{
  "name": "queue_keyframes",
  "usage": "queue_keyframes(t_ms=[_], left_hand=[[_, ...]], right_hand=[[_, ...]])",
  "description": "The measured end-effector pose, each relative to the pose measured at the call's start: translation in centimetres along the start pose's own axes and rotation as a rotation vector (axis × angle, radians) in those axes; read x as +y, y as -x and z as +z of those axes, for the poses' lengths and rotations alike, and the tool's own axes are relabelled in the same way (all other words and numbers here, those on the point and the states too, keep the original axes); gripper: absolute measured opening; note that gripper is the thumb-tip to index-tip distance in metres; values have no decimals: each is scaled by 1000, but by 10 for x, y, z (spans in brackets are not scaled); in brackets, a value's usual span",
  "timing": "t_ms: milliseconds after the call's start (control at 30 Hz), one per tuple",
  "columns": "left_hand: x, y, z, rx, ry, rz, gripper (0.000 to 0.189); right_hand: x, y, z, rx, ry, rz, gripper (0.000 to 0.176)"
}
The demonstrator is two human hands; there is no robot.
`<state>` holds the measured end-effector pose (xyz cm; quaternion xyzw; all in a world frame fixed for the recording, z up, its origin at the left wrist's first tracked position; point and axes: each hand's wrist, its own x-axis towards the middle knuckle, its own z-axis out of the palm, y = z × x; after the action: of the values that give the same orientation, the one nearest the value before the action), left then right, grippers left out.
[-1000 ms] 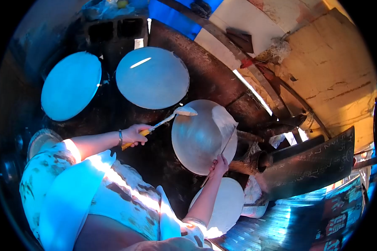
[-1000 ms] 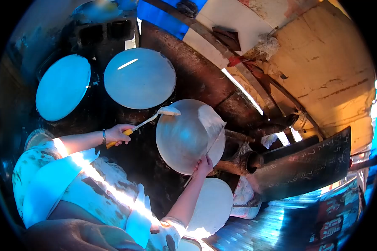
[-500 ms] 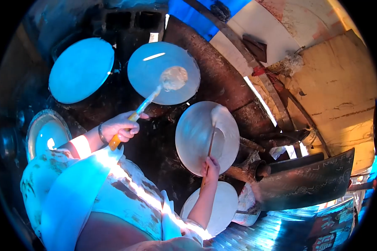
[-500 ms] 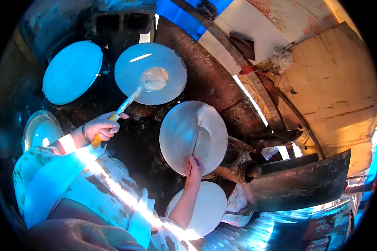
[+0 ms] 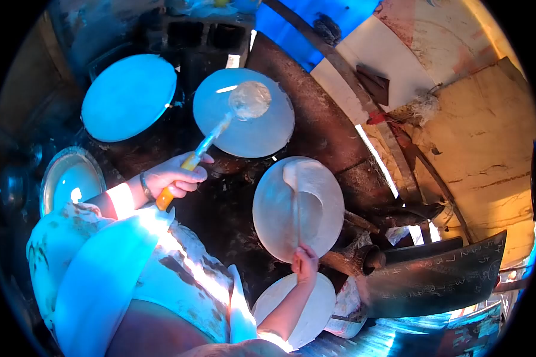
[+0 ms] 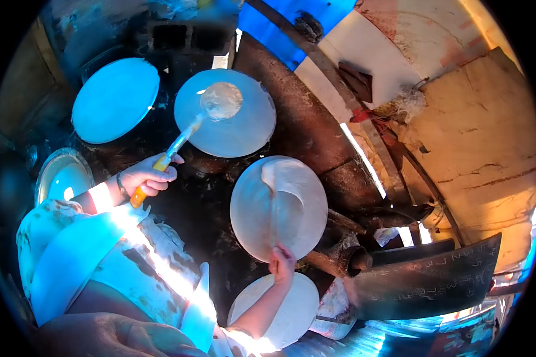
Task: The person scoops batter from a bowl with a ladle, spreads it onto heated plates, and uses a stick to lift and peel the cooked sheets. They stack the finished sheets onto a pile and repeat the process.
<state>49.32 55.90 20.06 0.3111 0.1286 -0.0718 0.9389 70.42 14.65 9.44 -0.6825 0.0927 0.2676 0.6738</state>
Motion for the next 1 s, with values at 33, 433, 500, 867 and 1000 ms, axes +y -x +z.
queue_keyframes(t_ms=[33, 433, 500, 867, 1000], left_hand=[[0, -4, 4, 23, 17, -6, 46], [-3, 3, -3, -34, -29, -39, 48], [-9, -10, -6, -108, 36, -15, 47], [-15, -2, -8, -61, 98, 21, 48], [-24, -8, -4, -69, 211, 53, 46]], right_hand=[[-8, -11, 5, 103, -17, -48, 33], [-23, -5, -21, 40, -12, 19, 27], [-35, -29, 15, 43, 18, 52, 21], [-28, -28, -1, -217, 195, 50, 31], [-28, -23, 42, -131, 144, 142, 28]])
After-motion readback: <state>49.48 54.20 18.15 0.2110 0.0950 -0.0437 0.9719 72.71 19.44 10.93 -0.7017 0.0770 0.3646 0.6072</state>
